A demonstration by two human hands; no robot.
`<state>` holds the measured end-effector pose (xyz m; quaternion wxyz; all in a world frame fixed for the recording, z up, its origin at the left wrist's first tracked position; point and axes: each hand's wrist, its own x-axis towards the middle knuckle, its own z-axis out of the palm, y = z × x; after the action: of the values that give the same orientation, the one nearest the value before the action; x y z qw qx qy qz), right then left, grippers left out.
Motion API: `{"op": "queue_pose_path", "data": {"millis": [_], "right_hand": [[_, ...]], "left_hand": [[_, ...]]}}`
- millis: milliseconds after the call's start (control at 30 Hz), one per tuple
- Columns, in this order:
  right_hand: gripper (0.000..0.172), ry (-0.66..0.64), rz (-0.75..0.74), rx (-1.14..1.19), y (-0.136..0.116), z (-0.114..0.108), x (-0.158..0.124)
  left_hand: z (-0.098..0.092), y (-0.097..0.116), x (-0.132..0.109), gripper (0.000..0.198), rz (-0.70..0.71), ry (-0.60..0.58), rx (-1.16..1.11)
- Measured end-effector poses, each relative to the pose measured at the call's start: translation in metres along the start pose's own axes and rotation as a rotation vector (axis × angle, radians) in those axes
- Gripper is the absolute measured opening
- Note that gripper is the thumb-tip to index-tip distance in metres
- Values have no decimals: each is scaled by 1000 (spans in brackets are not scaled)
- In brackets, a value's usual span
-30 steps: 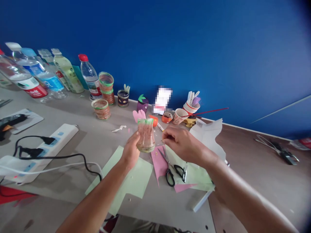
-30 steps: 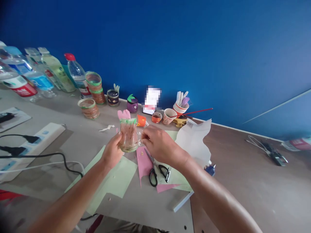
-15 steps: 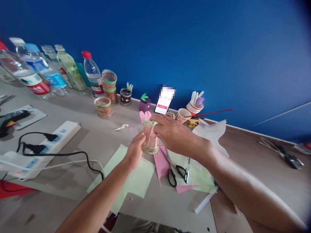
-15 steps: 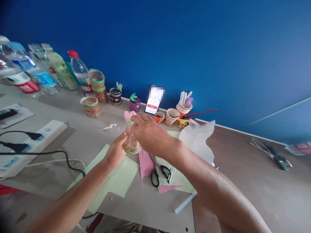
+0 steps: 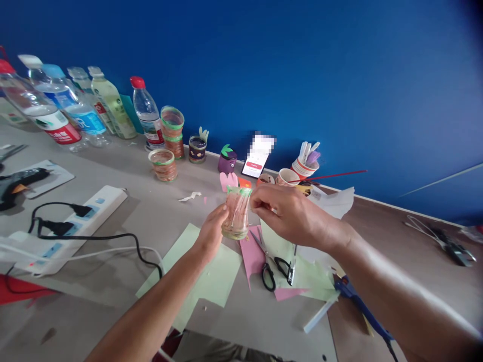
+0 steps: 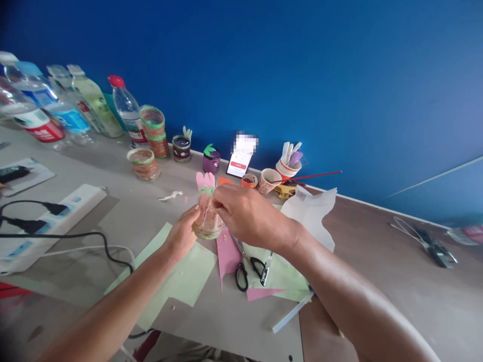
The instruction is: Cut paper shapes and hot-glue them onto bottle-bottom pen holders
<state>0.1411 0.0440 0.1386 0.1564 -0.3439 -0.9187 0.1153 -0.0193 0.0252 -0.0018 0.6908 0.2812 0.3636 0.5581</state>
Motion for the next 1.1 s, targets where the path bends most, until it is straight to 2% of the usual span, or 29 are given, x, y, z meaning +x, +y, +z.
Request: {"op": "queue_pose_path", "data": {"millis": [100, 200, 300, 433, 600, 833, 1100], "right_hand": [[14, 54, 178, 278, 3, 8, -9], [13, 102, 296, 578, 6, 16, -15], [15, 140, 380, 722, 9, 22, -19], [9, 195, 443, 691, 15, 32, -22], [10, 207, 405, 536, 14, 46, -23], [17, 384, 211, 320, 8, 59, -18], [14, 369, 305, 310, 10, 74, -19]], "left_hand": [[-1, -3, 2, 36, 0, -17, 2], [-3, -6, 3, 38, -2, -7, 6], [-4, -7, 3, 40, -15, 18, 8], [-4, -7, 3, 43, -26, 0, 12], [0, -3, 0, 41, -55, 4, 55], [2, -1, 0, 37, -44, -7, 43], [4, -2, 1, 33, -21, -13, 32]]}}
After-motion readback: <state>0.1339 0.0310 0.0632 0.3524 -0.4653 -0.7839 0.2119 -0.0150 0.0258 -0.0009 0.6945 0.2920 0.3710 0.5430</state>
